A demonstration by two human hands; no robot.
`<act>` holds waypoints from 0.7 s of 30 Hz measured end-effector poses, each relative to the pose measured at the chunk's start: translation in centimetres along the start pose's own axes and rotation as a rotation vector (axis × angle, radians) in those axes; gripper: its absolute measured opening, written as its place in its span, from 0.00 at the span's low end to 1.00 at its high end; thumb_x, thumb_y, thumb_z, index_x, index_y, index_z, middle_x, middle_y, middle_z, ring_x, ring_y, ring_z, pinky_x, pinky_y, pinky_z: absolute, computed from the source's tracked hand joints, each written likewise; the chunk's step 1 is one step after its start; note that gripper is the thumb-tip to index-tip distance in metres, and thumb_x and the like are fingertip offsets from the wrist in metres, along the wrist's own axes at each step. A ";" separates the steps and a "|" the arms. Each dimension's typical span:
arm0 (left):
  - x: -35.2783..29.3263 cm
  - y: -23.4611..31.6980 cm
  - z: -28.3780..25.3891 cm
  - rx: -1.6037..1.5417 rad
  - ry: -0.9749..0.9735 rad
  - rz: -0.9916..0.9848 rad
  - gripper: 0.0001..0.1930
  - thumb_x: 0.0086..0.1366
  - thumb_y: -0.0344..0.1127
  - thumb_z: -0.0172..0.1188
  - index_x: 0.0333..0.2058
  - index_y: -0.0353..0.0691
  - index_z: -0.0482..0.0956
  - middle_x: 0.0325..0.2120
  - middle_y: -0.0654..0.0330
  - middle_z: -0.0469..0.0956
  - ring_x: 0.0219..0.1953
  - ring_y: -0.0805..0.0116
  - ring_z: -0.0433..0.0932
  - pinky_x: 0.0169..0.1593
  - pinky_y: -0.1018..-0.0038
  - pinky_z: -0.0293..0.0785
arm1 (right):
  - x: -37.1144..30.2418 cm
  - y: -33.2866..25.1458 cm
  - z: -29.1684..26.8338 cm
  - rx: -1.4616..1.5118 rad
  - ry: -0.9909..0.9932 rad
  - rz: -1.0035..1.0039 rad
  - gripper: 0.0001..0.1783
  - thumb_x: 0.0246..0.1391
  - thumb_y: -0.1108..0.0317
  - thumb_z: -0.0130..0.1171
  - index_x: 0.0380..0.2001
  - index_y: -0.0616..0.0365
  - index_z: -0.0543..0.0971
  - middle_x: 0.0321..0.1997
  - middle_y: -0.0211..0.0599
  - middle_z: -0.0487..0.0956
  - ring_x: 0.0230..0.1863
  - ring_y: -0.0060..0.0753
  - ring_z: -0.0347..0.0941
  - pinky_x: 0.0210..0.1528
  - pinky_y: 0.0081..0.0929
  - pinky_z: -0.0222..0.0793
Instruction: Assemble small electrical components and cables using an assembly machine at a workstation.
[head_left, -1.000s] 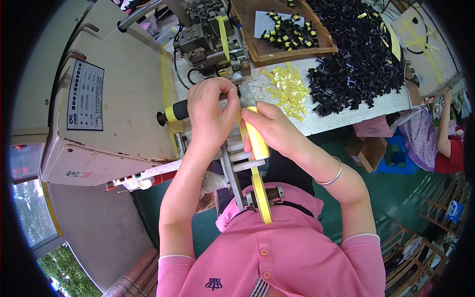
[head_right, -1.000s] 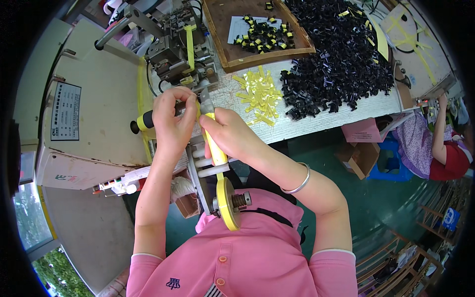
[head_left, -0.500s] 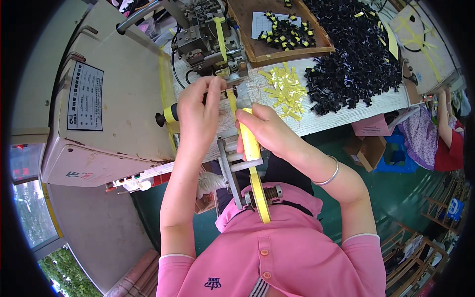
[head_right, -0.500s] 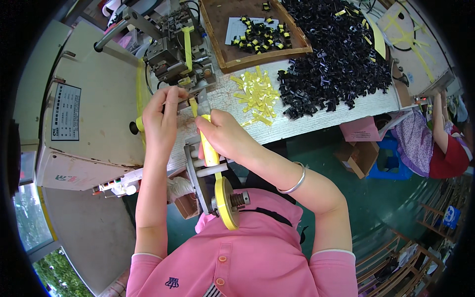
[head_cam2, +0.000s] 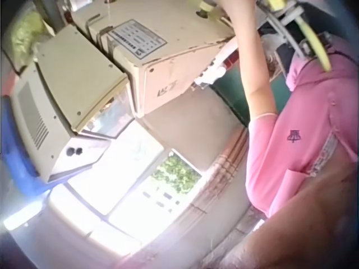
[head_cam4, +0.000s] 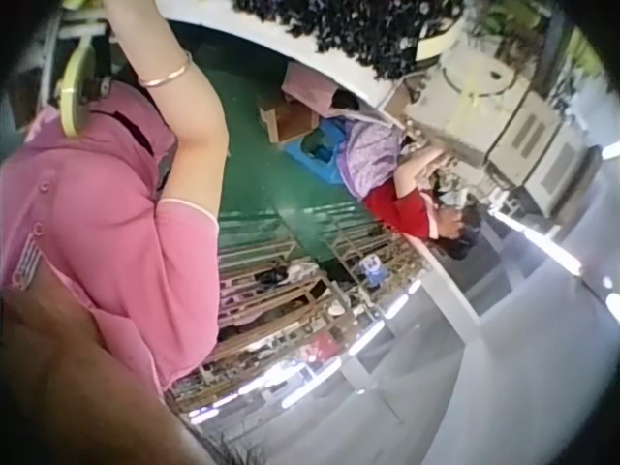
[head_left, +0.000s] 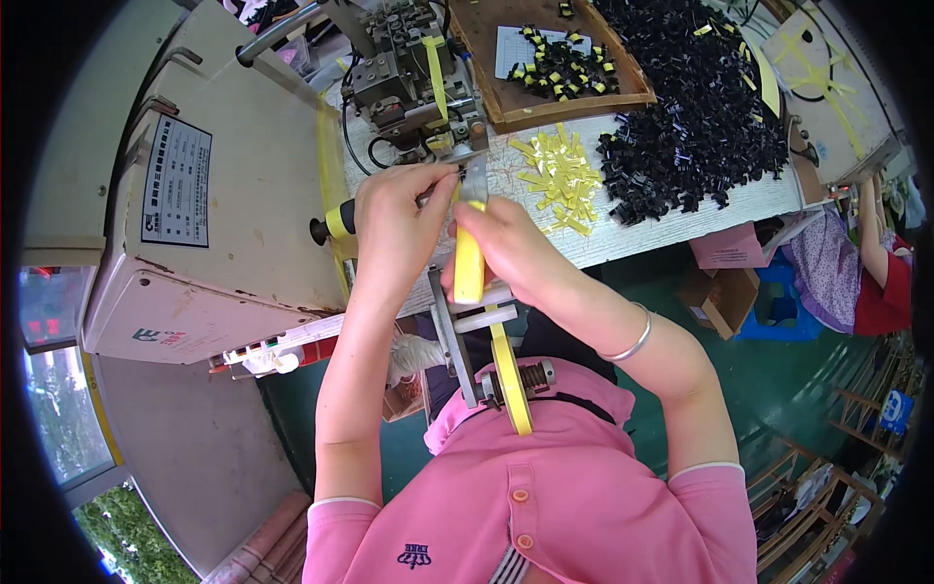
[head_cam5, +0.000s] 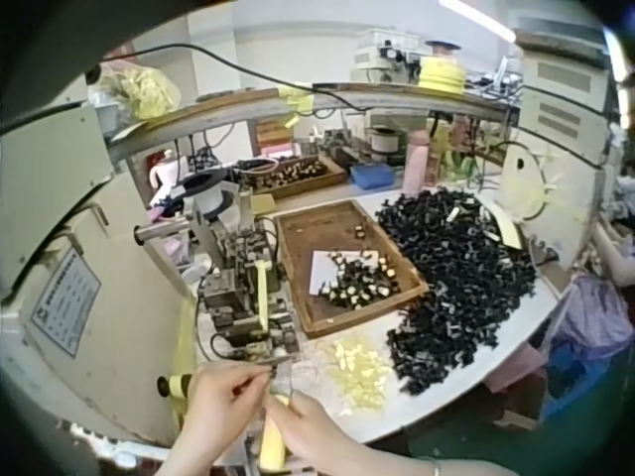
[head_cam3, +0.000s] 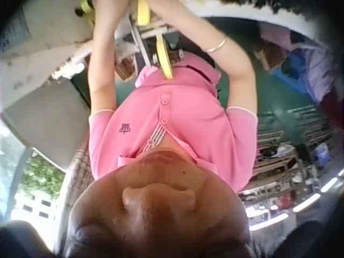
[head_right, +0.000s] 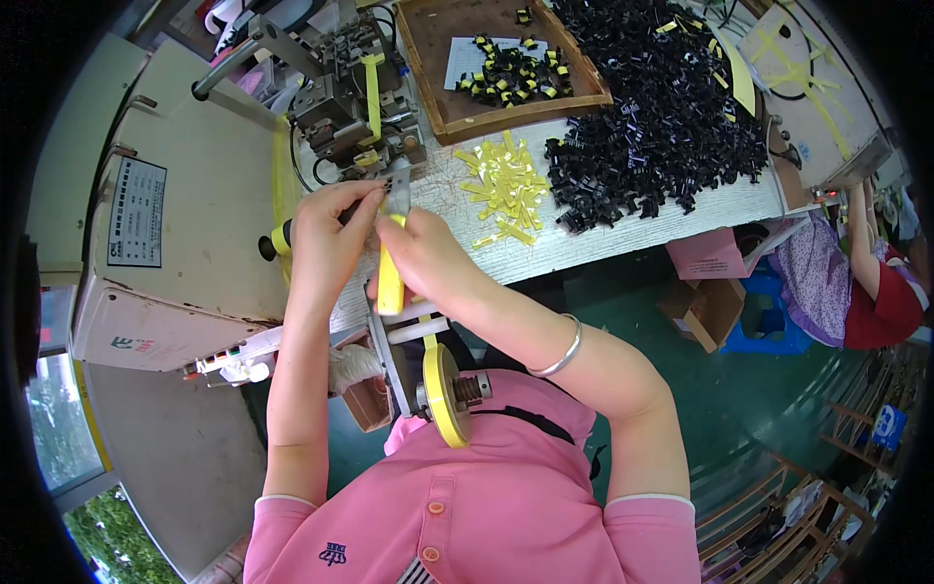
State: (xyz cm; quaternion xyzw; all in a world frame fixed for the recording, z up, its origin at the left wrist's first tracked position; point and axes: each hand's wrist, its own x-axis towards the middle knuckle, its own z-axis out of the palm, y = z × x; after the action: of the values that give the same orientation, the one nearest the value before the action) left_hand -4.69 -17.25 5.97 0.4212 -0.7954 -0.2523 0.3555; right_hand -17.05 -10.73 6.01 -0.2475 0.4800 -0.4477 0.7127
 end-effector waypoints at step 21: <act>-4.3 0.6 -2.7 0.127 0.194 0.193 0.07 0.52 0.23 0.61 0.31 0.38 0.79 0.30 0.58 0.79 0.38 0.61 0.77 0.46 0.68 0.66 | -4.8 1.6 -12.1 -1.270 0.504 -0.459 0.10 0.45 0.67 0.63 0.28 0.63 0.77 0.30 0.44 0.75 0.33 0.48 0.74 0.34 0.35 0.69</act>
State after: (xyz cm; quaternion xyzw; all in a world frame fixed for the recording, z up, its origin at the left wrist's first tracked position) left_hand -1.21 -13.53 6.51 0.3868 -0.8084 -0.1240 0.4260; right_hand -28.03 -4.83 1.94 -0.5977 0.7334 -0.2644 0.1867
